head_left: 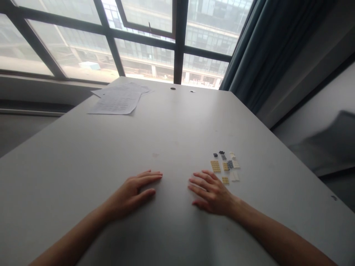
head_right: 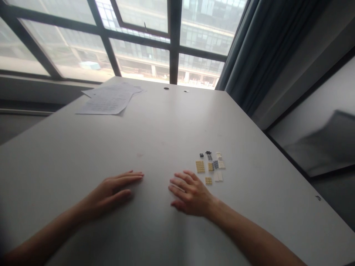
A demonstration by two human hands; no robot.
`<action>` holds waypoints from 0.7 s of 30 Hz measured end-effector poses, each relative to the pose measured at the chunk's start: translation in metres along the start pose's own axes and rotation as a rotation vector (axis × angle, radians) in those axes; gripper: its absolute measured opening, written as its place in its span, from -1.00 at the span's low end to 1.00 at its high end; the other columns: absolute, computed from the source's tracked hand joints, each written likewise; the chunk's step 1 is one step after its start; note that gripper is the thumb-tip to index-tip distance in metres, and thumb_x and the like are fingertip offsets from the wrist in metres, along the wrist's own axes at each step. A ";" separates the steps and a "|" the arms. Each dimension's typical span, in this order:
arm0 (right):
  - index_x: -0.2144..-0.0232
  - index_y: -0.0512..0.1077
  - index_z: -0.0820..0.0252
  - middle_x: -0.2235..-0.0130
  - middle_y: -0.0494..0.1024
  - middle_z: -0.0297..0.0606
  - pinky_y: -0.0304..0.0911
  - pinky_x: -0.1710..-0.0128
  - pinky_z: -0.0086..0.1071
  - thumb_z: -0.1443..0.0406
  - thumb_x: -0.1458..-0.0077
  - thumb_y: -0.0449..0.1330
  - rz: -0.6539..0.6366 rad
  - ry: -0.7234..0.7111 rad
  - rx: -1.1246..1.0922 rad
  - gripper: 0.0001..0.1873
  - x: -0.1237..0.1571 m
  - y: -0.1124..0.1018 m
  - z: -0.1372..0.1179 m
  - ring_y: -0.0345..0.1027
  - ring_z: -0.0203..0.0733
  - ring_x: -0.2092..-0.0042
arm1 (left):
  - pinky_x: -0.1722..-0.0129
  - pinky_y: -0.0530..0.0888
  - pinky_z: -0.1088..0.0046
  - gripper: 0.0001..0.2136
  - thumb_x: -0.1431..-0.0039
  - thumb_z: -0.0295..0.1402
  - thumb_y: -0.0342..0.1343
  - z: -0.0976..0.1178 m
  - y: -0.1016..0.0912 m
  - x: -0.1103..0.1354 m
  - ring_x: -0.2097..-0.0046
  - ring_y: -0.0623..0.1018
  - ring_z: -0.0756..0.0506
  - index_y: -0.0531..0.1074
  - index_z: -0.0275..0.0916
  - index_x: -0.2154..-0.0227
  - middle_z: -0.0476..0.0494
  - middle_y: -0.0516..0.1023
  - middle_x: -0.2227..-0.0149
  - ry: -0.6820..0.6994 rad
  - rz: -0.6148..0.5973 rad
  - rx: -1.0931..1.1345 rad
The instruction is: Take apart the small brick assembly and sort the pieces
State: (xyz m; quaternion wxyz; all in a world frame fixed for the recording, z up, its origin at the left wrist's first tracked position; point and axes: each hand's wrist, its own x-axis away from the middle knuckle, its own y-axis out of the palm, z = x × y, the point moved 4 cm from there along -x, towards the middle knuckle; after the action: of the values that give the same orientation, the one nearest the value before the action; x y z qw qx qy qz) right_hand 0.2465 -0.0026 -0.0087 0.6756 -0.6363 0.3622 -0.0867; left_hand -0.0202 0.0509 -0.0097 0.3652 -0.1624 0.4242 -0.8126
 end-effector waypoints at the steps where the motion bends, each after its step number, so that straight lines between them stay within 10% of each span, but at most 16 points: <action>1: -0.08 0.33 0.16 -0.11 0.39 -0.08 -0.04 -0.23 -0.01 0.00 -0.14 0.11 0.028 0.039 0.051 -0.45 0.004 -0.004 0.009 0.11 0.02 -0.22 | -0.19 0.29 0.15 -0.58 -0.21 -0.06 -0.03 -0.003 -0.003 0.001 -0.19 0.34 -0.23 0.39 -0.08 -0.06 -0.11 0.40 -0.14 -0.028 0.030 0.022; 6: -0.22 0.14 0.12 -0.28 0.06 0.06 -0.30 -0.17 0.33 -0.30 0.19 0.13 0.009 0.331 0.275 0.03 0.051 -0.024 0.074 -0.26 0.34 -0.31 | -0.13 0.37 0.21 -0.64 -0.20 -0.11 0.00 -0.005 -0.009 0.004 -0.11 0.44 -0.20 0.46 -0.14 0.03 -0.16 0.48 -0.05 -0.008 0.075 0.062; 11: -0.30 -0.06 0.09 -0.32 -0.05 0.07 -0.11 -0.11 0.32 -0.31 0.14 0.07 -0.188 0.499 0.210 0.09 0.090 -0.016 0.125 -0.26 0.37 -0.31 | -0.08 0.41 0.26 -0.68 -0.20 -0.16 0.02 -0.004 -0.011 0.003 -0.06 0.47 -0.18 0.47 -0.18 0.07 -0.18 0.51 -0.01 0.013 0.128 0.069; 21: -0.20 0.21 0.10 -0.27 0.11 -0.02 -0.12 -0.24 0.05 -0.25 0.09 0.12 -0.259 0.220 -0.005 -0.09 -0.026 0.016 0.093 -0.14 0.23 -0.28 | -0.09 0.39 0.28 -0.73 -0.20 -0.24 0.04 -0.003 -0.006 0.004 -0.06 0.46 -0.16 0.47 -0.19 0.10 -0.20 0.52 0.02 0.061 0.159 0.053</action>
State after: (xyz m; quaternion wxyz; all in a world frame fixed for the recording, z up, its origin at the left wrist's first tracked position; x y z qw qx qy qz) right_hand 0.2779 0.0898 -0.0200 0.6132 -0.6662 0.3492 -0.2413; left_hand -0.0274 0.0522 -0.0066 0.4195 -0.0935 0.4250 -0.7967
